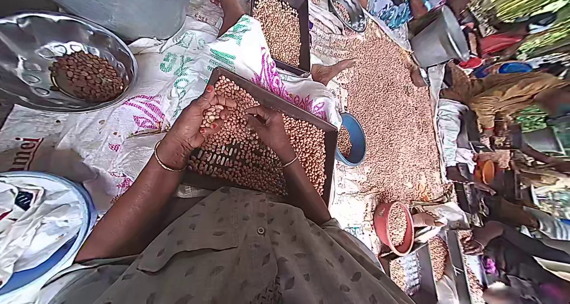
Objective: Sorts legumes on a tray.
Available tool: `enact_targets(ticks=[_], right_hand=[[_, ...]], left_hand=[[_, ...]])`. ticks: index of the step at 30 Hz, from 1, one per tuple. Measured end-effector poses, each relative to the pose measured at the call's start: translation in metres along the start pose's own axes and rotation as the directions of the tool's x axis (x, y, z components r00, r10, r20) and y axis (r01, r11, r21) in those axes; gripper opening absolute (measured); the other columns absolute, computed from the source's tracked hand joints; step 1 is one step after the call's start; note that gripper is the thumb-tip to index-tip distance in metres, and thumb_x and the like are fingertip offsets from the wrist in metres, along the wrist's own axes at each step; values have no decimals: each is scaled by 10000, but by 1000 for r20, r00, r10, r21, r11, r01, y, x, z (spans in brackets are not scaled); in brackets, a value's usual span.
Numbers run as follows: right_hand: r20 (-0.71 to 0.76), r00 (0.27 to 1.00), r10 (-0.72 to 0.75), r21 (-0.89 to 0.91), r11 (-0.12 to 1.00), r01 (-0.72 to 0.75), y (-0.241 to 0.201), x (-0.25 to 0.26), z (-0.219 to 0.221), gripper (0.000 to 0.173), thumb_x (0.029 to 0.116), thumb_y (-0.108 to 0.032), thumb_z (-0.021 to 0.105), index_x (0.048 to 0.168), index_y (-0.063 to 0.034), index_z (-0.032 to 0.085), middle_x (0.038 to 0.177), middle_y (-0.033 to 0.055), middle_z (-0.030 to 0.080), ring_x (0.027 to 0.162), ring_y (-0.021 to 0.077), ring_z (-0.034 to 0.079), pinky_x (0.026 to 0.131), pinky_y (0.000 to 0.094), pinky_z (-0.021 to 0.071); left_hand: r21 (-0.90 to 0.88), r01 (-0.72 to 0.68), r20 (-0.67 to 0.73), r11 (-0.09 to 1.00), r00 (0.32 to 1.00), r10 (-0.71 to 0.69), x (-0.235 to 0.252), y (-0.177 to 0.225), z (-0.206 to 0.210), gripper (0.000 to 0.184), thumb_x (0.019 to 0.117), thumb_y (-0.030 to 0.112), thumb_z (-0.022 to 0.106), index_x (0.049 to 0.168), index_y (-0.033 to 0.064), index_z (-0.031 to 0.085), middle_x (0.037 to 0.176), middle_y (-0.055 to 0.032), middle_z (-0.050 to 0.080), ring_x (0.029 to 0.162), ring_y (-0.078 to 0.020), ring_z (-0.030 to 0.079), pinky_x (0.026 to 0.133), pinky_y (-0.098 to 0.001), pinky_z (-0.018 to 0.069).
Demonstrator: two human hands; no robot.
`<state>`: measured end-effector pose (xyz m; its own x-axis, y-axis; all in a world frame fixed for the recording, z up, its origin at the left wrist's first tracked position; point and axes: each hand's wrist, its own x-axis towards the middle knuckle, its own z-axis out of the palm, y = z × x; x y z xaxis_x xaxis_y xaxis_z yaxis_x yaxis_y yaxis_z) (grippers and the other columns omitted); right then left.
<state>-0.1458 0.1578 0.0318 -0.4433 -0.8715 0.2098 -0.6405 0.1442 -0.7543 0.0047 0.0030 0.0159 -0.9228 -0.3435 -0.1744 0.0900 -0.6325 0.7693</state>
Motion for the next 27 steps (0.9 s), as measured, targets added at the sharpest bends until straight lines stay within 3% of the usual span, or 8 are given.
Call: enact_targets(ticks=[2, 6, 9, 11, 15, 19, 23, 27], right_hand=[[-52, 997, -58, 252, 965, 69, -19, 5, 2, 252, 980, -1, 627, 1206, 99, 675, 1065, 175, 729, 852, 140, 721, 812, 298, 623], [-203, 969, -138, 114, 980, 163, -13, 20, 25, 192, 981, -28, 613, 1111, 80, 704, 1017, 176, 726, 893, 176, 712, 833, 308, 596], [125, 971, -206, -75, 974, 216, 8, 7, 46, 218, 882, -44, 720, 1090, -8, 771, 1189, 162, 729, 1193, 310, 647, 1078, 479, 468], [296, 939, -176, -274, 926, 260, 13, -13, 53, 257, 867, -131, 774, 1124, -116, 787, 1308, 133, 667, 1298, 361, 553, 1074, 570, 421], [190, 982, -19, -434, 895, 102, 24, -38, 31, 181, 893, -184, 779, 1052, -98, 775, 1284, 159, 650, 1243, 389, 560, 1001, 573, 459], [208, 965, 161, -363, 929, -76, 21, -53, 5, 135, 940, -83, 699, 1051, -13, 735, 1167, 201, 664, 1082, 337, 667, 912, 476, 572], [410, 905, 108, -46, 994, -98, -3, -49, 3, 131, 954, -44, 674, 1064, -8, 737, 1029, 134, 689, 861, 200, 674, 768, 365, 590], [228, 973, -20, -142, 988, 53, -3, -10, 22, 195, 978, -18, 580, 1091, -7, 738, 1055, 156, 709, 882, 250, 698, 785, 425, 585]], left_hand=[[48, 68, -4, 997, 998, -68, -1, 1, 4, 641, 1106, 508, 122, 1055, 138, 643, 711, 54, 583, 443, 17, 396, 379, -117, 298], [-139, -6, 56, 990, 998, 14, -1, 0, -2, 610, 1119, 441, 133, 1021, 124, 644, 706, 62, 568, 451, 23, 406, 383, -109, 318], [-298, -143, -8, 944, 989, 147, -2, 0, -6, 499, 1123, 323, 189, 958, 146, 626, 668, 88, 523, 462, 28, 409, 402, -101, 322], [-349, -209, -35, 913, 977, 211, -1, -1, -7, 466, 1121, 278, 204, 938, 150, 613, 687, 84, 531, 472, 29, 411, 410, -98, 324], [-450, -257, -63, 855, 965, 256, 0, -2, -10, 448, 1116, 256, 210, 863, 166, 569, 699, 71, 528, 470, 22, 414, 399, -98, 310], [-480, -287, -76, 829, 955, 287, 2, -1, -7, 477, 1104, 230, 211, 726, 195, 499, 679, 63, 525, 467, -2, 411, 397, -117, 296], [-480, -278, -33, 832, 954, 299, 4, -2, -10, 498, 1122, 266, 194, 736, 193, 501, 664, 65, 511, 469, -2, 413, 402, -116, 308], [-440, -273, -29, 855, 956, 291, 3, -3, -10, 504, 1127, 289, 183, 762, 192, 517, 671, 70, 514, 472, -1, 414, 407, -119, 313]])
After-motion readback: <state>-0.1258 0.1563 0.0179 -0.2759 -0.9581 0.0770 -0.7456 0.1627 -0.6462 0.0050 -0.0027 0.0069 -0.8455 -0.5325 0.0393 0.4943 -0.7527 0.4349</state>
